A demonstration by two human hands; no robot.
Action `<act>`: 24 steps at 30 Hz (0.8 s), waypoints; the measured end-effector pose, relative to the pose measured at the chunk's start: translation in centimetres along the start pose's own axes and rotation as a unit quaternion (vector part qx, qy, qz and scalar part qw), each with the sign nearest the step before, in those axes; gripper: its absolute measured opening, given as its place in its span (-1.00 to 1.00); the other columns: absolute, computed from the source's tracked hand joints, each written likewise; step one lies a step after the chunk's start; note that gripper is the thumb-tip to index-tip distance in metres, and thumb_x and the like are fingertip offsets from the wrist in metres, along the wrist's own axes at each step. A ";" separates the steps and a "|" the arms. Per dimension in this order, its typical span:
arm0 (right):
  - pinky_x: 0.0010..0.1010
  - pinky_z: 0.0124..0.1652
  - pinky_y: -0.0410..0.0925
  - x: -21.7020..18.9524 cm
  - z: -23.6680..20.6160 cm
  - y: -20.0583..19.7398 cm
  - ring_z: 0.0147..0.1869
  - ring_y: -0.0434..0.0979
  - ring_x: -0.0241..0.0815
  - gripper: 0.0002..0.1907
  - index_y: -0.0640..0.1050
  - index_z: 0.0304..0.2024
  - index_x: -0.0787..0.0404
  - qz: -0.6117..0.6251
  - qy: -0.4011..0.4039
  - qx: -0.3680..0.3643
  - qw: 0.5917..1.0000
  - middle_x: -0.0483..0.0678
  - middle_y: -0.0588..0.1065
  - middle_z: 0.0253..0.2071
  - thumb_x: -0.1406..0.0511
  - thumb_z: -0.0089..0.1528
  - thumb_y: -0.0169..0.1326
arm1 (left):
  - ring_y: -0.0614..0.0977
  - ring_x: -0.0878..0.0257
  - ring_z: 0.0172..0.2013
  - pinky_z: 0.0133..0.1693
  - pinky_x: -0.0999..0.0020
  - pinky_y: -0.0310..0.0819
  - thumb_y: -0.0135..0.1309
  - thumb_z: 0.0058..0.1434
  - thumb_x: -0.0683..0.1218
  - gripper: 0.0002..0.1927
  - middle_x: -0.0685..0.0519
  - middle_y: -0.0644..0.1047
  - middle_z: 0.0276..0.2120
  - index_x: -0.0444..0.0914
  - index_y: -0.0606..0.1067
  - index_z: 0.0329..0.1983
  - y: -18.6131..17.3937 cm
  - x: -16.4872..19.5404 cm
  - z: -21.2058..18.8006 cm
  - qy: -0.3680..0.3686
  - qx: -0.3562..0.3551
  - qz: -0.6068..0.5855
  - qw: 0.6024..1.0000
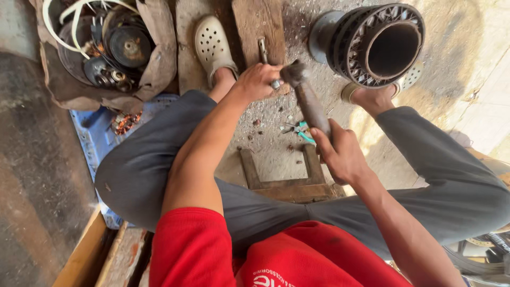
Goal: The person sits on the ground and uses a hammer and chisel to break apart a motor stator, separating copper windings from the metal core. The person repeatedly strikes the chisel to detach pieces and places the separated components into a nearby container.
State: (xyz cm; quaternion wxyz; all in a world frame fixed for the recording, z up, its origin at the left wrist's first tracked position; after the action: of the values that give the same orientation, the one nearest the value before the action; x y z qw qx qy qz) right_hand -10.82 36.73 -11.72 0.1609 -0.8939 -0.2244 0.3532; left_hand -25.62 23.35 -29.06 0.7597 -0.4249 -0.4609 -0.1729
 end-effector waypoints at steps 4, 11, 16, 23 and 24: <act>-0.19 -0.46 0.37 -1.3 -0.8 0.3 -0.52 0.56 0.06 -0.52 0.42 -0.13 0.42 -0.079 -0.101 0.018 0.992 0.13 0.45 -0.63 0.06 0.34 0.07 | 0.70 -0.08 -0.30 -0.24 0.09 0.61 0.22 0.27 -0.01 -0.68 -0.11 0.64 -0.15 -0.30 0.59 -0.03 0.6 -0.3 0.2 -0.042 -0.057 -0.046 0.996; -0.20 -0.43 0.42 0.0 -2.1 1.8 -0.49 0.61 0.09 -0.61 0.48 -0.21 0.29 0.032 -0.084 0.006 0.996 0.13 0.54 -0.55 0.06 0.32 0.02 | 0.69 -0.08 -0.23 -0.14 0.09 0.60 0.26 0.18 0.06 -0.62 -0.11 0.66 -0.07 -0.26 0.64 -0.04 0.9 -0.4 0.5 -0.064 -0.061 0.037 0.995; -0.14 -0.36 0.36 0.6 -1.1 1.5 -0.43 0.56 0.20 -0.53 0.49 -0.10 0.37 -0.156 -0.014 0.035 0.987 0.21 0.48 -0.53 0.03 0.44 0.05 | 0.70 -0.05 -0.14 -0.05 0.14 0.60 0.20 0.19 -0.03 -0.65 -0.22 0.62 -0.01 -0.20 0.63 0.04 2.1 -1.0 0.0 -0.048 -0.029 0.045 0.997; -0.17 -0.43 0.44 -2.1 -2.0 1.7 -0.47 0.64 0.11 -0.54 0.44 -0.12 0.38 0.019 -0.101 0.052 0.993 0.15 0.53 -0.57 0.06 0.32 0.02 | 0.70 -0.11 -0.21 -0.09 0.07 0.59 0.14 0.23 -0.11 -0.70 -0.17 0.66 -0.11 -0.20 0.60 0.04 1.6 -1.0 -0.1 -0.149 -0.099 0.010 0.984; -0.16 -0.43 0.41 -2.2 -1.9 1.9 -0.46 0.61 0.14 -0.55 0.45 -0.13 0.39 -0.019 -0.103 0.064 0.992 0.17 0.52 -0.58 0.07 0.32 0.05 | 0.69 -0.14 -0.23 -0.14 0.05 0.59 0.18 0.12 -0.14 -0.64 -0.17 0.66 -0.09 -0.22 0.60 0.01 0.8 -0.5 0.4 -0.113 -0.080 0.013 0.990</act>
State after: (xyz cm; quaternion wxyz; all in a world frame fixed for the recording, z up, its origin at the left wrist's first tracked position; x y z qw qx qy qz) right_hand -10.40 33.69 -10.04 0.2006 -0.8364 -0.2333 0.4537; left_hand -25.55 24.04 -29.81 0.6686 -0.5068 -0.5230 -0.1504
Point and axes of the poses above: each hand's wrist, its own z-axis towards the middle knuckle, its own y-axis out of the palm, x = y × z, the point moved 8 cm from there along z, towards the middle knuckle
